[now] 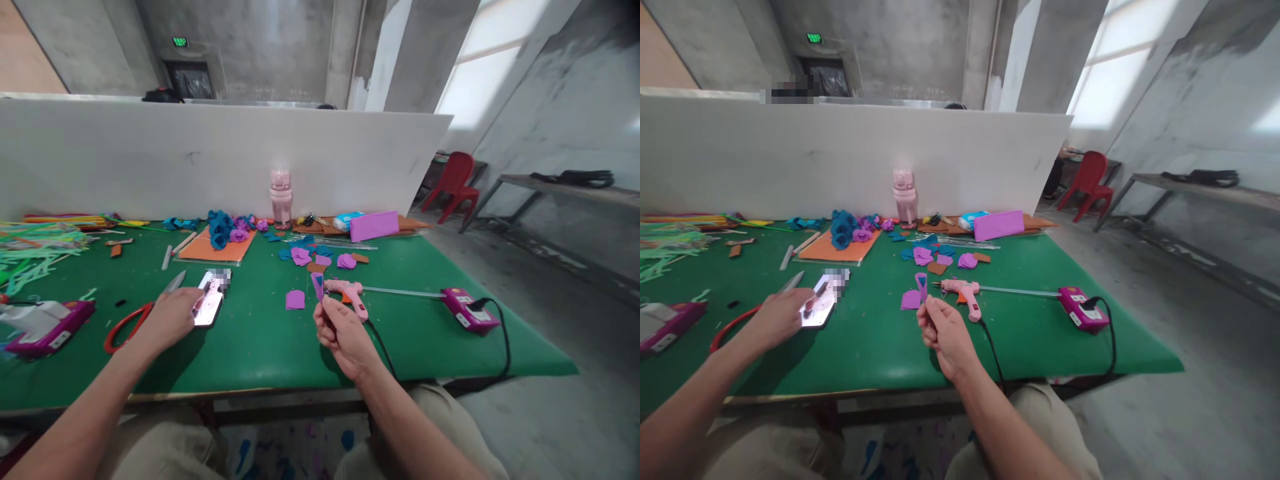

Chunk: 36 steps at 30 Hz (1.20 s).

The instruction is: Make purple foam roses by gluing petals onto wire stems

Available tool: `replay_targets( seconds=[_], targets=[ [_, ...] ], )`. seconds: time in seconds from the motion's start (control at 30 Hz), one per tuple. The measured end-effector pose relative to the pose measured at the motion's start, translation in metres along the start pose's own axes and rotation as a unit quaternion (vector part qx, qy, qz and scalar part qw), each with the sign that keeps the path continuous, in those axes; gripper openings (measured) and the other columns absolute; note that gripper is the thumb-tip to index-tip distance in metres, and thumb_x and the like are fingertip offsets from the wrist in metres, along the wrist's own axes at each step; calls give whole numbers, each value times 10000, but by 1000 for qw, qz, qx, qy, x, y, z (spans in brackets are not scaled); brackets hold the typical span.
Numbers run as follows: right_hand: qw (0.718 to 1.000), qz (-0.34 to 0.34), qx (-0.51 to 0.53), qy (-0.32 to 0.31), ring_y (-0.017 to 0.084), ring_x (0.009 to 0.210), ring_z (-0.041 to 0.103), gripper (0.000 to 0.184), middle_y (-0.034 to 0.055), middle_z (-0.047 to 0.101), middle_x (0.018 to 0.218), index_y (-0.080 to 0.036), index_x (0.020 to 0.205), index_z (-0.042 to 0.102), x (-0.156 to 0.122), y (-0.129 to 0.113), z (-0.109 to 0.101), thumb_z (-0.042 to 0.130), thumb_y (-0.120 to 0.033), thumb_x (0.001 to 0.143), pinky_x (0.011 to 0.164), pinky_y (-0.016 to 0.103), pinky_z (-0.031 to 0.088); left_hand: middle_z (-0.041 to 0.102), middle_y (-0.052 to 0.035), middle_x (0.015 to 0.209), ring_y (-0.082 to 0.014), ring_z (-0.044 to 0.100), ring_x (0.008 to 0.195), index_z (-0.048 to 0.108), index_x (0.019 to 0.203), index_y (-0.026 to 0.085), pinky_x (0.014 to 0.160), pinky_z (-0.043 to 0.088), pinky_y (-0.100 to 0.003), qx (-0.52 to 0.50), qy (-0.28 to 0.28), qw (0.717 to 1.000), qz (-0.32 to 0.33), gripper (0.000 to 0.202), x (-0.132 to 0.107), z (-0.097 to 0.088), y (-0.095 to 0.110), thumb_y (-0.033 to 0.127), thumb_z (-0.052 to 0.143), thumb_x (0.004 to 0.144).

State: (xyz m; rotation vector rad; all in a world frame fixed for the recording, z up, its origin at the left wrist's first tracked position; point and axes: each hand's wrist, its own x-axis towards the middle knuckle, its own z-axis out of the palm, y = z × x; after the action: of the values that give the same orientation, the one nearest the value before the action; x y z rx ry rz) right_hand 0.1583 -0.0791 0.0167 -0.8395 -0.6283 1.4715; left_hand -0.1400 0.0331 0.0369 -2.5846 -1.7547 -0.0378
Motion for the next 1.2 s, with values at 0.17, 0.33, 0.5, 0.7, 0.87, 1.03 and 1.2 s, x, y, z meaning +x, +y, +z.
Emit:
replay_targets(
  seconds=[0.17,0.33,0.5,0.7,0.87,1.03,1.2],
  targets=[
    [1000,5,17,3,-2,371,249,309,-55,468,542,-149,672,549,4,6,2,655,-436,715,340,131,147,541,-134,1219,-281,440,1175,546,864,168,905,355,-423,-132,72,987,66,334,13,2,51,28,380,611],
    [1000,8,19,-9,1,372,241,303,-55,473,545,-154,698,548,3,13,3,634,-442,735,336,127,139,655,-43,902,-194,575,863,603,891,187,790,426,-307,-435,-22,893,109,271,7,-7,141,298,363,830],
    [1000,-7,13,3,-2,364,238,294,-56,482,542,-159,703,551,2,18,4,626,-440,742,332,123,144,573,-2,672,-138,505,673,573,688,169,665,411,-233,-590,-11,798,125,319,-2,3,184,383,399,850],
    [1000,4,6,12,-4,367,249,317,-57,454,525,-145,673,575,0,23,6,630,-450,738,331,120,161,525,12,592,-120,474,608,582,625,165,620,398,-222,-669,17,741,59,312,-7,11,185,397,494,813],
    [1000,-5,19,24,4,384,286,322,-50,446,516,-132,623,588,3,27,11,672,-434,701,327,122,193,532,22,589,-108,491,606,630,631,157,627,399,-222,-745,-11,667,26,249,-6,17,185,375,603,749],
    [1000,-9,21,21,14,414,329,304,-40,471,541,-136,636,604,3,27,15,682,-425,693,345,125,240,536,20,584,-96,504,554,631,653,139,579,425,-229,-812,-62,581,4,213,-5,23,183,341,649,718],
    [1000,-9,16,13,29,429,350,287,-33,495,562,-145,649,608,3,28,15,683,-419,689,360,144,262,548,17,532,-104,515,478,658,738,126,502,435,-241,-822,-90,563,-8,220,-6,21,182,340,678,688]
  ],
)
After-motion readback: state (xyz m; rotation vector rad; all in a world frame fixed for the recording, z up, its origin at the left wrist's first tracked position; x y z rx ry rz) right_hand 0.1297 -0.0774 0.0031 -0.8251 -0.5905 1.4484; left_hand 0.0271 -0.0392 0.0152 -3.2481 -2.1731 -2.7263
